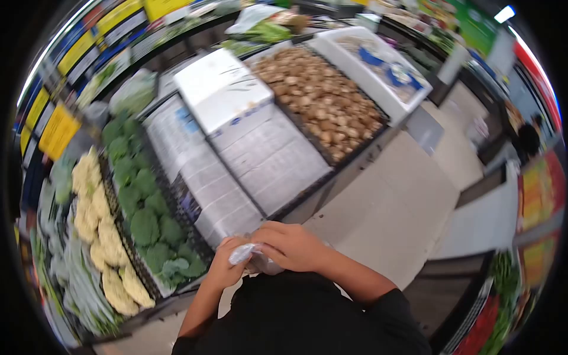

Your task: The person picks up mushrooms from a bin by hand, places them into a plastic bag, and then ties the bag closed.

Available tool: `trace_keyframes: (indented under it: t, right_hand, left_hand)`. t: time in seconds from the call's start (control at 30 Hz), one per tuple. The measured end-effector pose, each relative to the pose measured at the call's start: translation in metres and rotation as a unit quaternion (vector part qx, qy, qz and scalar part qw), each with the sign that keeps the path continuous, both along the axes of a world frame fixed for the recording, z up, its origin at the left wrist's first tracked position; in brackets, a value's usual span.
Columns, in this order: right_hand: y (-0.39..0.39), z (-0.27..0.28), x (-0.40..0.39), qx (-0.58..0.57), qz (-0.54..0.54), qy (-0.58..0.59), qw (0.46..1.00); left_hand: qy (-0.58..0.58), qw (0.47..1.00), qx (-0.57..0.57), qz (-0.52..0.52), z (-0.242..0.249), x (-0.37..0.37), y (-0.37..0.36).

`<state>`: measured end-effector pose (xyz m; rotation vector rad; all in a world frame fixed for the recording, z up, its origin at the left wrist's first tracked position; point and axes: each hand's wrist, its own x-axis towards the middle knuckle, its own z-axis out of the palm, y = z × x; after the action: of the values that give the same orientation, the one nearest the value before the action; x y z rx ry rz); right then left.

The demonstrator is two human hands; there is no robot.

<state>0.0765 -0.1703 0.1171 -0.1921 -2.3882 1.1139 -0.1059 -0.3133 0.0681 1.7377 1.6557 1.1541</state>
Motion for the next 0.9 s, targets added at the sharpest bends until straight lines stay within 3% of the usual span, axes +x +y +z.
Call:
trace_keyframes:
  t: [0.2, 0.33, 0.63, 0.73, 0.8, 0.87, 0.9]
  right_hand:
    - [-0.044, 0.017, 0.042, 0.118, -0.115, -0.152, 0.975]
    - [-0.074, 0.009, 0.068, 0.141, -0.193, -0.219, 0.946]
    - [-0.103, 0.005, 0.127, 0.1, -0.32, -0.16, 0.928]
    - [-0.105, -0.007, 0.167, -0.052, -0.314, 0.003, 0.948]
    - [-0.114, -0.071, 0.208, -0.321, -0.398, 0.142, 0.848]
    - [-0.115, -0.154, 0.263, -0.498, -0.446, 0.067, 0.741]
    - [-0.121, -0.182, 0.288, -0.356, -0.473, -0.067, 0.803]
  left_hand:
    - [-0.138, 0.987, -0.056, -0.052, -0.035, 0.031, 0.004]
    - [-0.147, 0.972, -0.131, -0.129, -0.027, 0.052, 0.015]
    - [-0.133, 0.948, -0.1, -0.27, -0.019, 0.104, 0.029]
    - [-0.128, 0.944, -0.113, -0.281, -0.031, 0.116, 0.038]
    - [-0.153, 0.944, -0.129, -0.263, -0.031, 0.125, 0.049]
    - [-0.193, 0.941, -0.149, -0.235, -0.02, 0.132, 0.054]
    - [-0.195, 0.943, -0.163, -0.216, -0.02, 0.134, 0.059]
